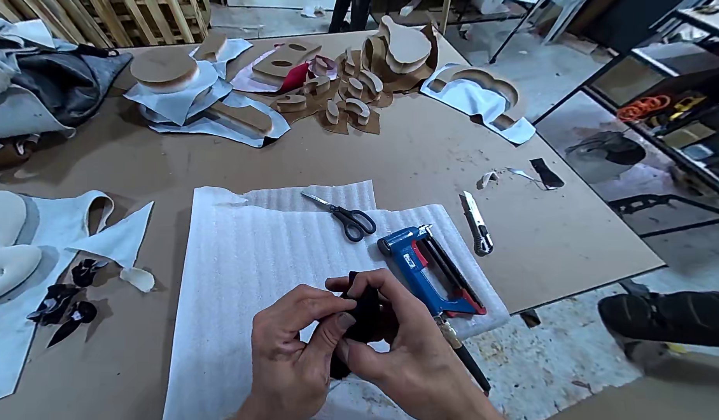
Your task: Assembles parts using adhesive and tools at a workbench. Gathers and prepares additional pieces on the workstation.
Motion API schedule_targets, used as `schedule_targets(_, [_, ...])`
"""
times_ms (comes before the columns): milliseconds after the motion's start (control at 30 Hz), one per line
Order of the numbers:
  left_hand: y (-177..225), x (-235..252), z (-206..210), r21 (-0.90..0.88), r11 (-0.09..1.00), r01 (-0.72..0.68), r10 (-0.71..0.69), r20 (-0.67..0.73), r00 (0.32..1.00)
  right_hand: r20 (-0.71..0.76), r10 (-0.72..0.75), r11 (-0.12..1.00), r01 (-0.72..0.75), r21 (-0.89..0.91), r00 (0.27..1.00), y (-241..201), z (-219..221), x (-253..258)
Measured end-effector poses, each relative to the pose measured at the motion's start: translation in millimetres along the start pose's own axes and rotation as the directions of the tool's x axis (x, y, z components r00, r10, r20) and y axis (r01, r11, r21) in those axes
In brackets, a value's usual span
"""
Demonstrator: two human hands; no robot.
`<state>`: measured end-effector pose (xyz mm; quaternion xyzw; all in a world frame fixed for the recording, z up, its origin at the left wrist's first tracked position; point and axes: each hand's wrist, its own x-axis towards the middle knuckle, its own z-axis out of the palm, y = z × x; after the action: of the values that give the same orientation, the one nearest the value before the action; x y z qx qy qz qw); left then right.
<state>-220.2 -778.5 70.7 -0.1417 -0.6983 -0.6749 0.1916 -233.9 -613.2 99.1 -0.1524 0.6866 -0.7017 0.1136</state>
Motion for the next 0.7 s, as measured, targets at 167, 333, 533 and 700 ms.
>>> schedule_targets(167, [-1.6,-2.2,5.6,-0.056,0.974,0.219,-0.223,-0.088,0.971,-0.001,0.012,0.985,-0.012,0.172,1.000,7.3,2.3,6.3])
schedule_targets(333, [-43.7,-0.3,11.7,0.116,0.970,0.214,-0.195,-0.152,0.969,-0.012,0.181,0.893,-0.159,0.421,0.983,53.5,8.7,30.3])
schedule_targets(533, [-151.7,-37.3,14.7,0.432,0.890,0.142,-0.084,-0.151,0.985,-0.130,0.585,0.591,-0.311,0.745,0.801,129.4,22.9,42.8])
schedule_targets(700, [-162.1,-55.7,21.2,0.511,0.850,0.127,-0.085,-0.105,0.991,-0.207,0.710,0.567,-0.372,0.735,0.673,129.0,21.4,35.9])
